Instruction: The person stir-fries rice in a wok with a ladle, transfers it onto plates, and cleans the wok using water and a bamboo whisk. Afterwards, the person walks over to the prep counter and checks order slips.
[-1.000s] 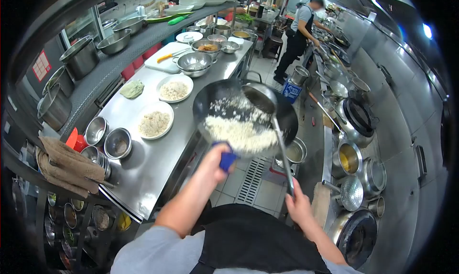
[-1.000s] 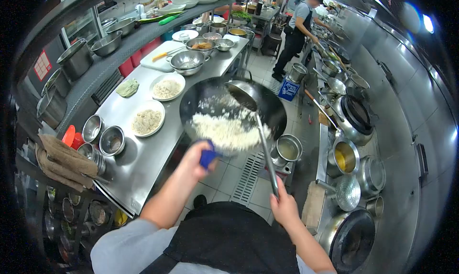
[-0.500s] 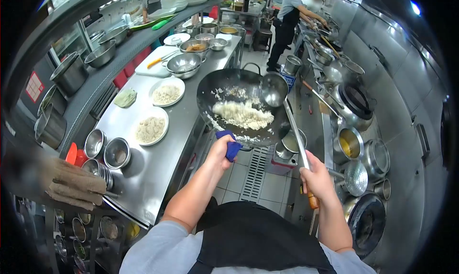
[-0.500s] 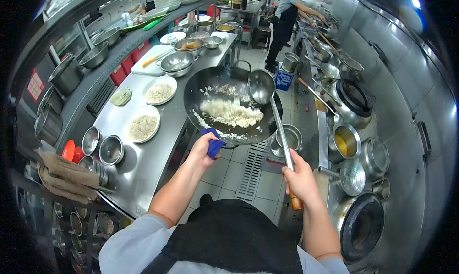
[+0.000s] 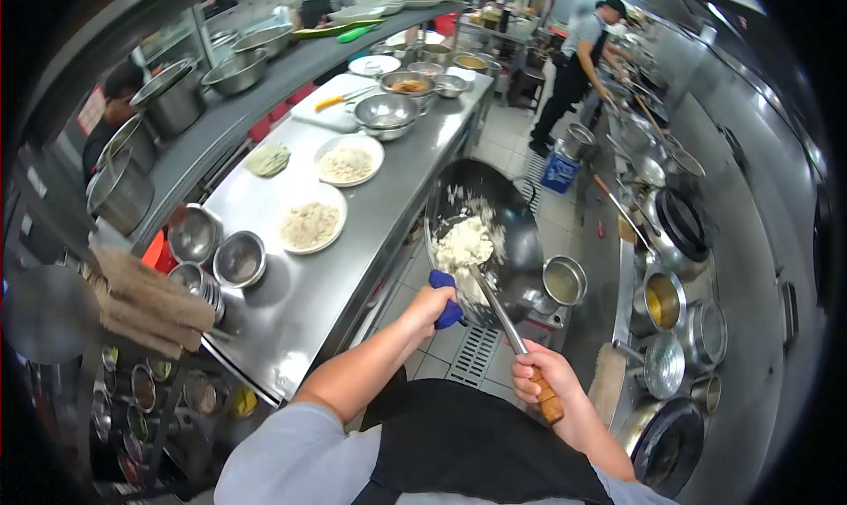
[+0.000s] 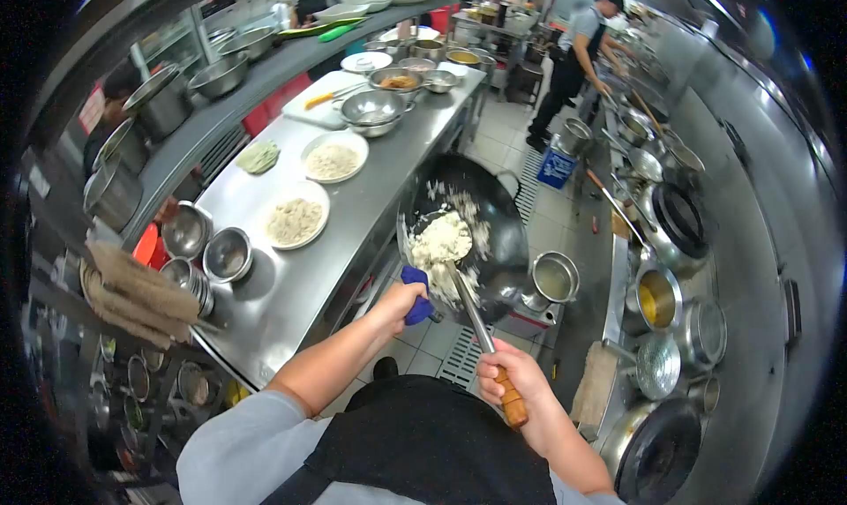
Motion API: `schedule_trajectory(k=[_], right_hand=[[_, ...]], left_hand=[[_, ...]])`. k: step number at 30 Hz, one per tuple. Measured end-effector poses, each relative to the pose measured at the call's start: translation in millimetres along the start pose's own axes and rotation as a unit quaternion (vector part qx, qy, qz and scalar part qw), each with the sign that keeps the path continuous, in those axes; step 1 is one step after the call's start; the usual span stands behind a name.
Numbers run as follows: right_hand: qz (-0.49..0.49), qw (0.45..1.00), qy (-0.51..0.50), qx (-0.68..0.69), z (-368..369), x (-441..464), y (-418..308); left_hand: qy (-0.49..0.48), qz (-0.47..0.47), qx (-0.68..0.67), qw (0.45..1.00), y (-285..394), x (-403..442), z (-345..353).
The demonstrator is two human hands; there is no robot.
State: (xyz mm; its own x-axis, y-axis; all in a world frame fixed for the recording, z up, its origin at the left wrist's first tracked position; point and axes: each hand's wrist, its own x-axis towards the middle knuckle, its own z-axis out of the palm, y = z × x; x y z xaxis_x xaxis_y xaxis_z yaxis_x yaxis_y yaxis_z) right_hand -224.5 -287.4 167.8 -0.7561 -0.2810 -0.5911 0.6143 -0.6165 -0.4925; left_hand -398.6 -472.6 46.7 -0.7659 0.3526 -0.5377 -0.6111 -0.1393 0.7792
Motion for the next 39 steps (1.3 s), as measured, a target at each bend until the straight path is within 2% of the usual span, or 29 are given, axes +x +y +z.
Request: schedule_trajectory(k=[1, 3, 5, 7, 12, 14, 22, 24, 26, 29, 32, 33, 35, 36, 37, 38, 39], right_hand=[[0.015, 0.997, -0.051, 0.051, -8, 6, -3], [0.033, 0.996, -0.067, 0.053, -5, 11, -5], [0.035, 0.997, -0.024, 0.065, -1, 10, -5], [0.052, 0.997, -0.029, 0.058, -9, 14, -10], [0.046, 0.998, -0.041, 0.03, 6, 31, -37], [0.028, 0.999, -0.046, 0.0, 32, 42, -52], [-0.024, 0.991, -0.087, -0.102, 132, 117, -113], [-0.065, 0.974, -0.06, -0.209, 158, 147, -124], [-0.082, 0.963, -0.04, -0.253, 181, 182, -128], [-0.105, 0.927, -0.029, -0.359, 181, 263, -125], [-0.096, 0.849, 0.017, -0.519, 173, 324, -117], [-0.096, 0.849, 0.017, -0.519, 175, 330, -120], [-0.149, 0.807, 0.063, -0.568, 190, 324, -122], [-0.151, 0.759, 0.075, -0.628, 194, 319, -124], [-0.15, 0.759, 0.075, -0.63, 187, 325, -117], [-0.235, 0.623, 0.126, -0.735, 174, 333, -106], [-0.309, 0.464, 0.172, -0.812, 161, 340, -100]], left_hand=[[0.011, 0.005, -0.01, 1.0, 1, -7, -6], [-0.022, -0.119, -0.09, 0.989, -1, -27, -15], [-0.01, -0.138, -0.129, 0.982, -12, -35, -26], [0.004, -0.171, -0.159, 0.972, -12, -51, -32], [-0.023, -0.151, -0.188, 0.97, -8, -65, -57], [-0.028, -0.119, -0.154, 0.98, 3, -70, -71], [-0.013, -0.086, -0.181, 0.98, 29, -74, -89], [-0.022, -0.088, -0.165, 0.982, 21, -66, -96], [-0.033, -0.094, -0.164, 0.981, 20, -64, -99], [-0.04, -0.105, -0.165, 0.98, 28, -63, -102], [-0.045, -0.132, -0.161, 0.977, 29, -59, -103], [-0.045, -0.131, -0.161, 0.977, 29, -57, -103], [-0.052, -0.136, -0.193, 0.97, 33, -58, -103], [-0.051, -0.136, -0.195, 0.97, 35, -59, -103], [-0.052, -0.139, -0.184, 0.972, 38, -60, -104], [-0.054, -0.142, -0.172, 0.973, 40, -59, -105], [-0.055, -0.144, -0.173, 0.973, 39, -58, -106]])
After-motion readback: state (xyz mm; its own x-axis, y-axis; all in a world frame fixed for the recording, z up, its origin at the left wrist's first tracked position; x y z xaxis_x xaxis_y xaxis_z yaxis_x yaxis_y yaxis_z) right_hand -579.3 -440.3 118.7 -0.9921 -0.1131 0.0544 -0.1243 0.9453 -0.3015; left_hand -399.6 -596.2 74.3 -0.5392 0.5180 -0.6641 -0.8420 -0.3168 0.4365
